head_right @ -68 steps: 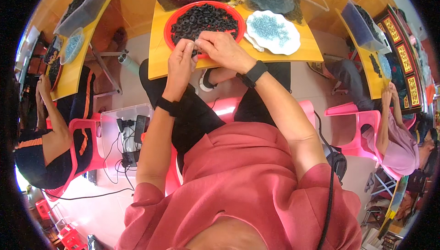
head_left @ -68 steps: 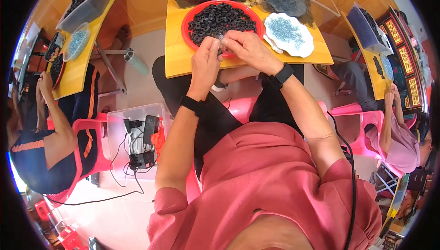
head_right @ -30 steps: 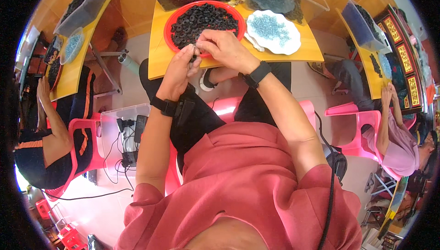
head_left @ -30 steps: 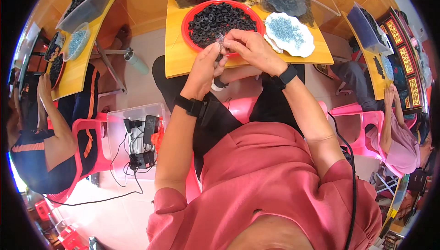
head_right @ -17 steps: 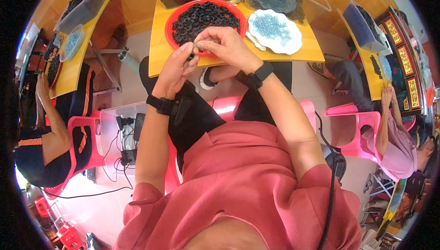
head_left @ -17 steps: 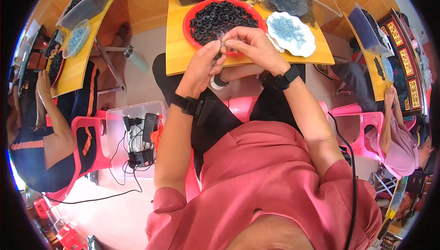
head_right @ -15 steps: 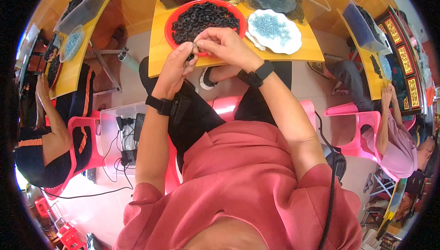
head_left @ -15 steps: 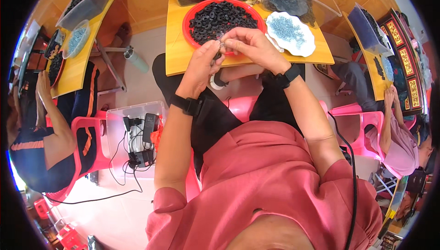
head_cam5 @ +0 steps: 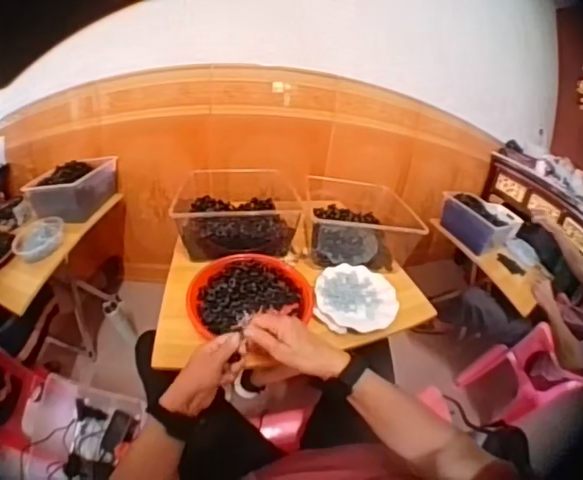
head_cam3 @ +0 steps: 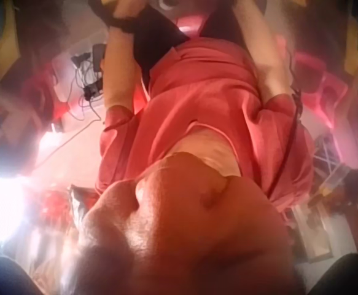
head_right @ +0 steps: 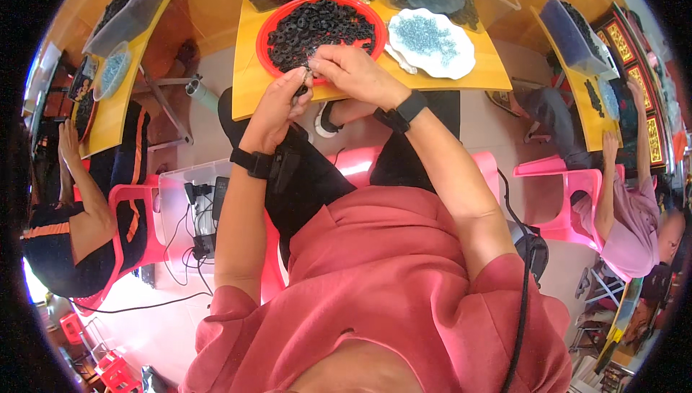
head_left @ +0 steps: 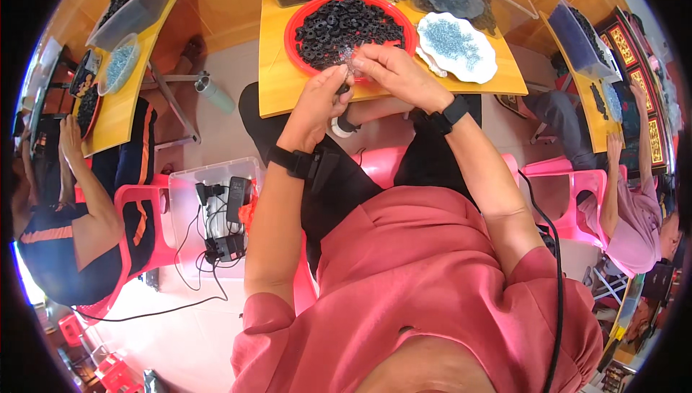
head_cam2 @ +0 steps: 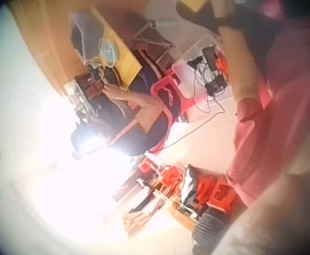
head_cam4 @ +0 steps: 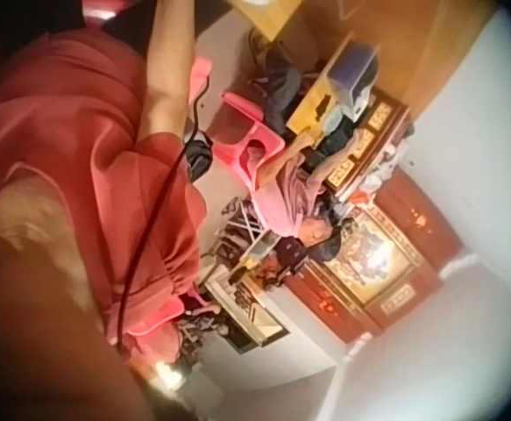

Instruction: The person assembles small mechanical components by picking up pins and rubber parts from a red tray and inserting the pins into the rubber parts by hand.

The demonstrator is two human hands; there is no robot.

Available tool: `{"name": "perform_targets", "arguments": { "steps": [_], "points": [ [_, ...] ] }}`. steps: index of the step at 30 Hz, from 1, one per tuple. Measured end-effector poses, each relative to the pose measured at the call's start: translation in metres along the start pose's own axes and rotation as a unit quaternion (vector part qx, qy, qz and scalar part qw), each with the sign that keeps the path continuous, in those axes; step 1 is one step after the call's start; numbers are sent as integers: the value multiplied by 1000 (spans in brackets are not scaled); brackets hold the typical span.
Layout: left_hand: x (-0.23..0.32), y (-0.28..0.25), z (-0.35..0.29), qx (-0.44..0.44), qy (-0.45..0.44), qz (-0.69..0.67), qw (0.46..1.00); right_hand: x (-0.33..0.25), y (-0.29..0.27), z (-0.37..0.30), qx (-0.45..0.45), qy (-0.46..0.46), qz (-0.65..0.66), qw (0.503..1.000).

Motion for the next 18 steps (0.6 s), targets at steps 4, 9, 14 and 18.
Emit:
{"name": "perform_targets", "arguments": {
  "steps": [4,9,14,18],
  "points": [
    [-3,-8,-1,12,-25,-61,998,-13,-9,-9,27,-18,2,999],
    [-4,-11,2,34,-1,-77,996,-11,-21,-9,116,18,-75,990],
    [-4,-8,2,16,2,-70,997,-4,-9,-3,90,-3,-15,996],
    [0,-7,1,25,21,-70,997,-19,2,-8,45,26,-39,998]
  ]
}}
Point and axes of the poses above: each hand's wrist, its own z-axis towards the middle knuckle, its own y-axis out of the palm, x = y × z, the point moved 4 cm from there along z, towards the middle knuckle, and after that the axes turned 14 degrees about y, right-handed, at the moved point
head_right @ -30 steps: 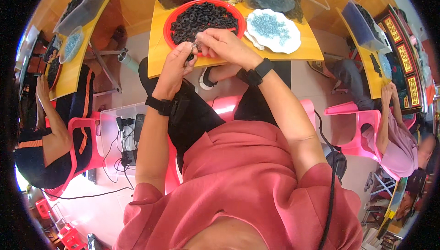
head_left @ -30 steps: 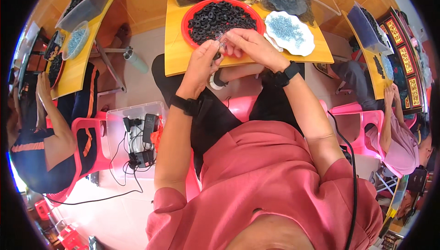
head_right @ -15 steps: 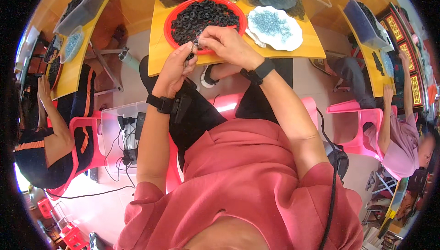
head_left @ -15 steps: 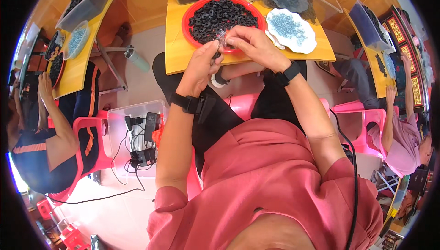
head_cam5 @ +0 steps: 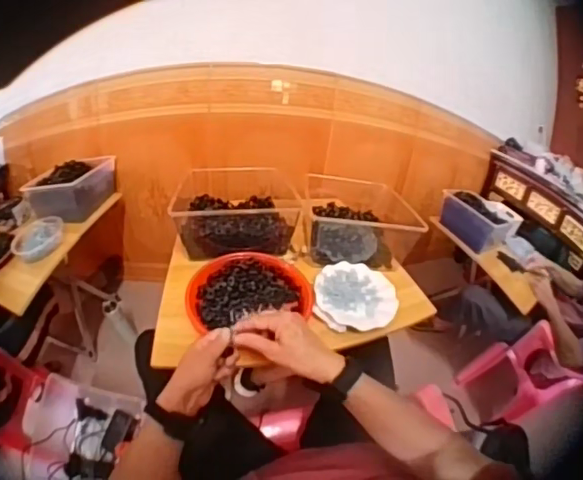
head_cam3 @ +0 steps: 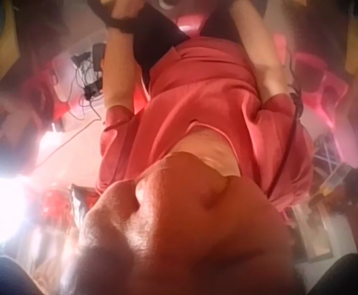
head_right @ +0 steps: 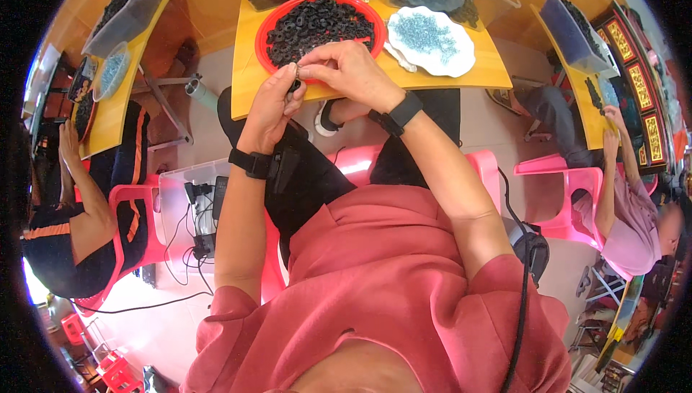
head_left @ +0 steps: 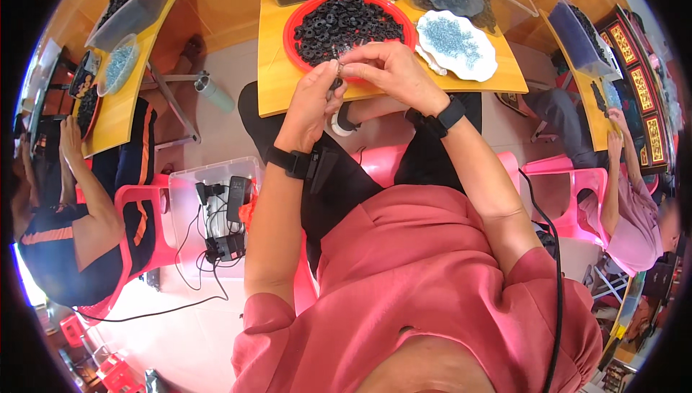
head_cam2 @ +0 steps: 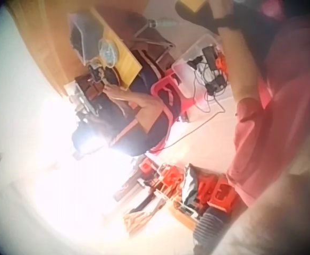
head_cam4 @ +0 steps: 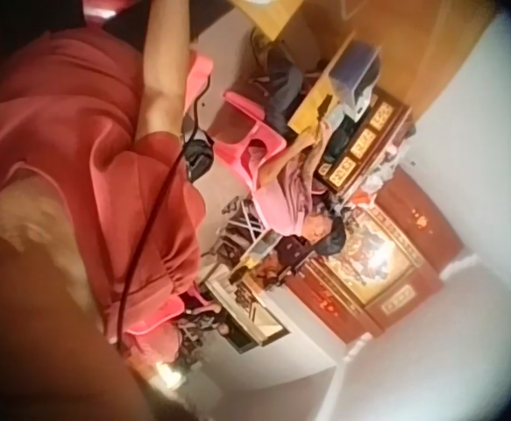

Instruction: The person assembles small mechanical components by picking up pins and rubber parts from a red tray and inserting the pins into the rubber parts by hand.

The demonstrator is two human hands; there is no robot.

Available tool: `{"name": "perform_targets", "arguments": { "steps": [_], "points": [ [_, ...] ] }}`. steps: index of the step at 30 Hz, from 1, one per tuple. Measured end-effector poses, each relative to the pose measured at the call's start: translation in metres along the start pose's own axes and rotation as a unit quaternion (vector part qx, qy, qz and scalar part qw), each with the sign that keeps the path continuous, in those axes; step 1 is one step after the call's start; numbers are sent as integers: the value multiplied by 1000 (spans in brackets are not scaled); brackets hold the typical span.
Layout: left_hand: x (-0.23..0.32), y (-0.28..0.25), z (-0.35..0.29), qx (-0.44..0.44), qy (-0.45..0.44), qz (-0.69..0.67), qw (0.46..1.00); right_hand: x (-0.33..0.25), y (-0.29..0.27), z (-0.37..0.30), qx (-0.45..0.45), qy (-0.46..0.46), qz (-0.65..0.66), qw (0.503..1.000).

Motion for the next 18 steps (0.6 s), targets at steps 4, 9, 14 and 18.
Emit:
{"name": "perform_targets", "arguments": {
  "steps": [4,9,14,18],
  "points": [
    [-1,0,0,-17,-6,10,1000,-1,-1,-4,27,-11,30,999],
    [-1,10,-3,3,2,-8,1000,4,2,-11,95,-19,91,991],
    [0,19,-5,-15,16,-52,998,17,4,-17,146,-3,181,973],
    [-1,18,-7,-30,19,-93,995,16,-1,-20,181,35,272,944]
  ]
}}
Point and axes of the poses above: each hand's wrist, its own z-axis towards the middle knuckle, its own y-axis out of the palm, x = y × z, the point moved 4 cm from there along z, towards the middle knuckle, and after that the axes turned 14 degrees about y, right-handed, at the moved point
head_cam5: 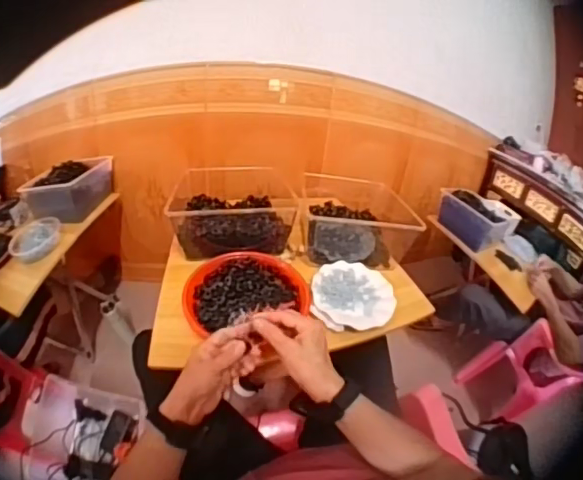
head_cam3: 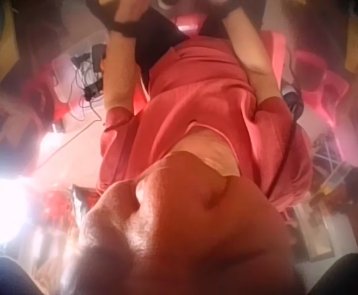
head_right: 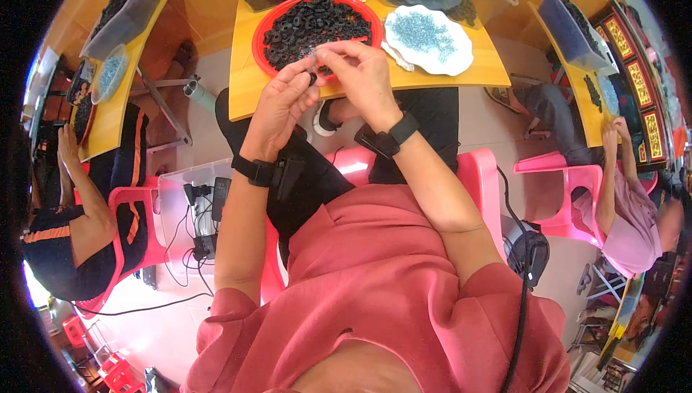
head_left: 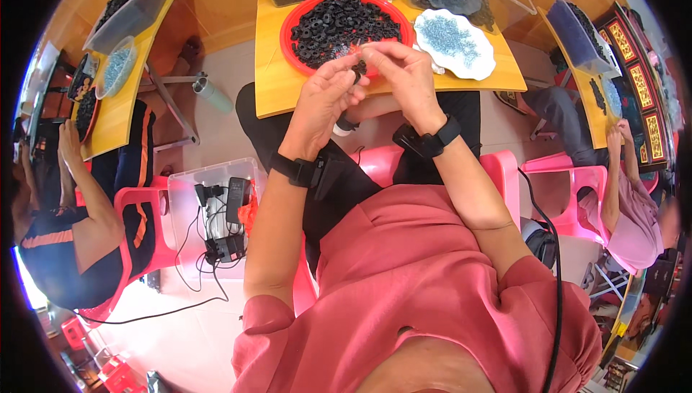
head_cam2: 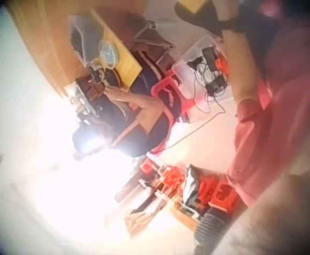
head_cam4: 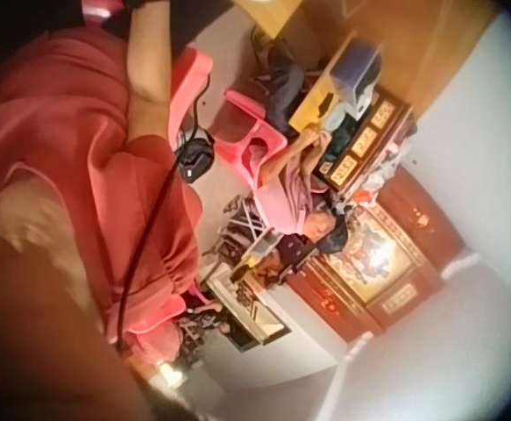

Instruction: The person assembles small mechanical components by picking up pins and rubber parts from a red tray and inserting the pins into the rubber parts by hand.

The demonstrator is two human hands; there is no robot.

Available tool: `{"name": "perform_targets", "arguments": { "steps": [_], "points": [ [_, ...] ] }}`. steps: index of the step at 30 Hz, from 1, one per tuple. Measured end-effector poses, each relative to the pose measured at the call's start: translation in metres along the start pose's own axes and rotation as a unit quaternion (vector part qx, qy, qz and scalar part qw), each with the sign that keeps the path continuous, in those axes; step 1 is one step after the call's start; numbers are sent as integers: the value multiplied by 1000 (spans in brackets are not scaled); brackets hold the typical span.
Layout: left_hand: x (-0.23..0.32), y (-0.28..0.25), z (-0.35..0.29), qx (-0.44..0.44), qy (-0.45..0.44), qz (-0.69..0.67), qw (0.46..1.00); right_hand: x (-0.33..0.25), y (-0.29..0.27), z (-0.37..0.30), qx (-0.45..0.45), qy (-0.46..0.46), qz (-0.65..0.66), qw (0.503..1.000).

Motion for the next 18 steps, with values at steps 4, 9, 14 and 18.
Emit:
{"name": "perform_targets", "arguments": {
  "steps": [4,9,14,18],
  "points": [
    [7,-3,0,5,23,11,1000,-3,-9,0,20,14,-6,1000],
    [8,-6,0,13,27,4,1000,-4,-4,-12,4,-44,-92,995],
    [8,-7,-1,12,23,4,1000,-7,-1,-15,21,-72,-152,986],
    [6,-7,0,8,20,28,999,-15,4,-20,50,-134,-207,968]
  ]
}}
Point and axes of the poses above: each hand's wrist, its own z-axis towards the middle knuckle, its own y-axis out of the palm, x = y × z, the point moved 4 cm from there along z, towards the middle knuckle, and after that the axes turned 14 degrees about y, right-handed, at the moved point
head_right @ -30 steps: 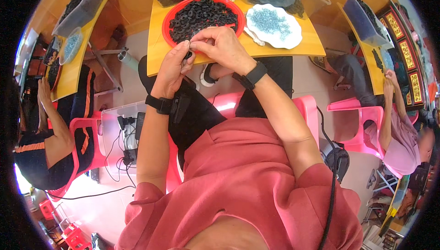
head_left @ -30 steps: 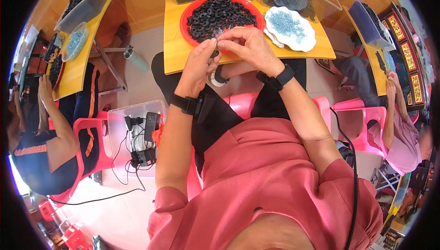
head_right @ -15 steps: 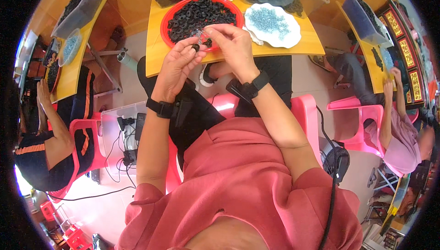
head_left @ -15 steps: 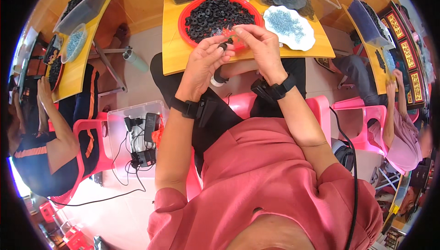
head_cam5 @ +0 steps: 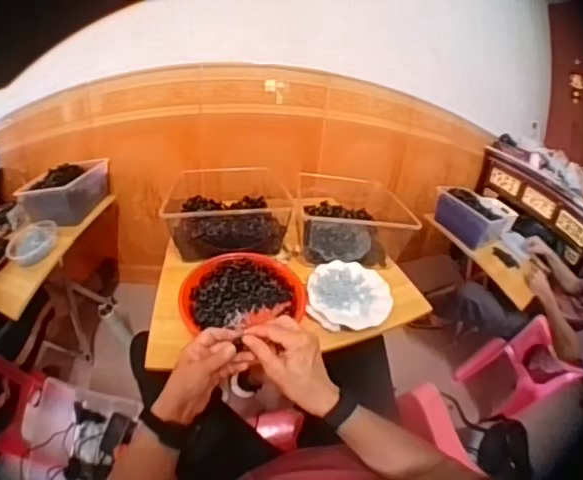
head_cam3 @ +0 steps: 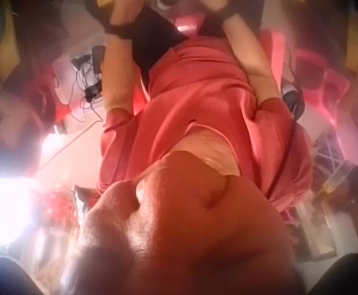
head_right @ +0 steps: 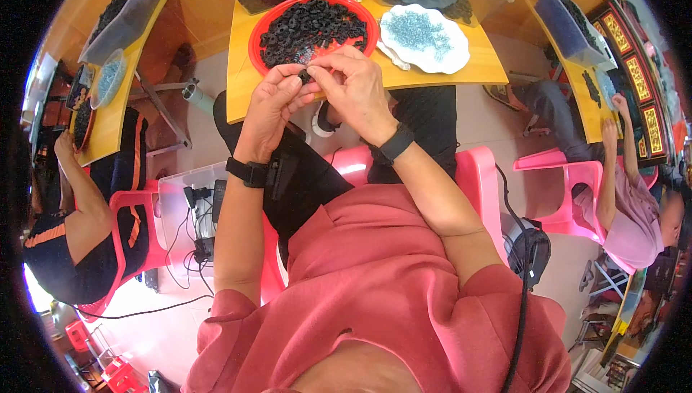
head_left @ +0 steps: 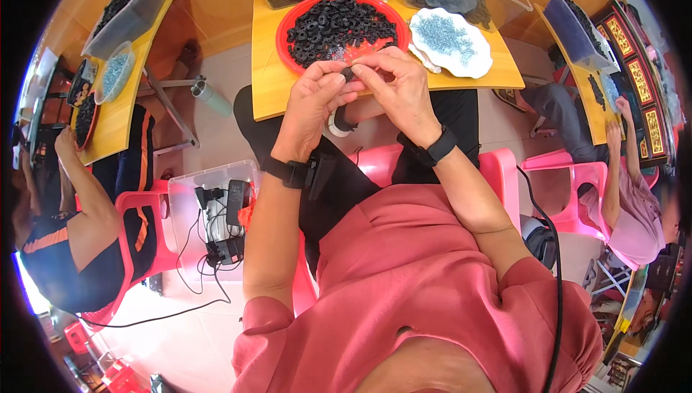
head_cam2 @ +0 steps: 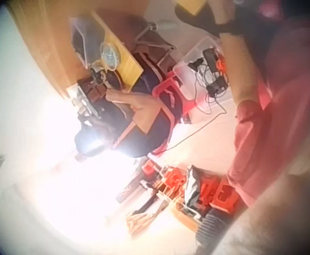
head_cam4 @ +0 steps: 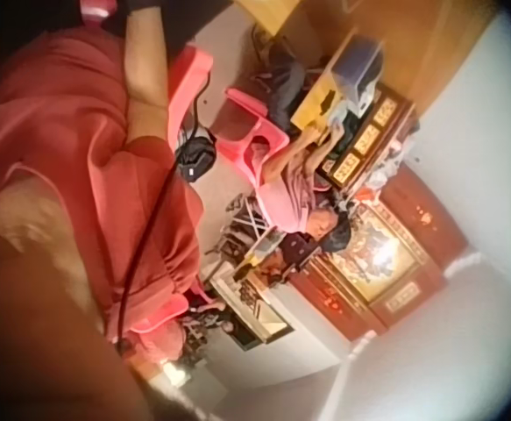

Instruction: The person assembles small mechanical components by picking up pins and rubber parts from a red tray and inserting the pins into the rubber parts by hand.

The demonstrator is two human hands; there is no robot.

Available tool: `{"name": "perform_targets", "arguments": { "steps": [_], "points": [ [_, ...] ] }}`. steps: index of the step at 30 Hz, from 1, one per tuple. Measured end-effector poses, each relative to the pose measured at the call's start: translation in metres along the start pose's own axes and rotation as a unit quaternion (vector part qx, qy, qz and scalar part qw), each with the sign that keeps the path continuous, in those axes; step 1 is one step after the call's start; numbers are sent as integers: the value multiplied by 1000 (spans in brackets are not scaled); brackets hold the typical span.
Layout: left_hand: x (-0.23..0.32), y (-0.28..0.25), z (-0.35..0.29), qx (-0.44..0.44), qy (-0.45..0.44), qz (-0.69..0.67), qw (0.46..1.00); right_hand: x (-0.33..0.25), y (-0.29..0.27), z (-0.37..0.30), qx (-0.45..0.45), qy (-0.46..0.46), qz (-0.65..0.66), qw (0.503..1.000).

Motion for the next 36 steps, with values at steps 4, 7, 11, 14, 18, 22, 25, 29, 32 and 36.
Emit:
{"name": "perform_targets", "arguments": {
  "steps": [4,7,11,14,18,22,25,29,32,36],
  "points": [
    [-2,-2,1,0,5,23,1000,-1,2,-4,17,-104,-89,990],
    [-3,-8,-2,4,8,42,999,-19,11,-20,44,-205,-240,948],
    [-6,-11,-1,10,4,63,998,-9,14,-23,16,-162,-224,961],
    [-1,-6,1,43,3,35,998,-3,-3,-2,1,-99,-135,986],
    [2,-14,3,35,27,5,999,25,-26,53,36,-48,-237,970],
    [1,-19,5,45,31,-11,998,55,-16,88,-49,-12,-311,949],
    [1,-24,5,52,33,-20,998,50,1,96,-113,16,-373,921],
    [2,-25,5,60,33,-36,997,46,20,102,-120,-14,-378,918],
    [4,-24,5,59,34,-36,997,47,24,104,-128,-47,-393,909],
    [7,-23,5,61,35,-36,997,45,23,103,-149,-52,-406,900]
  ]
}}
Point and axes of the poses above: each hand's wrist, its own z-axis towards the middle knuckle, its own y-axis out of the palm, x = y × z, the point moved 4 cm from there along z, towards the middle knuckle, and after that the axes turned 14 degrees about y, right-handed, at the moved point
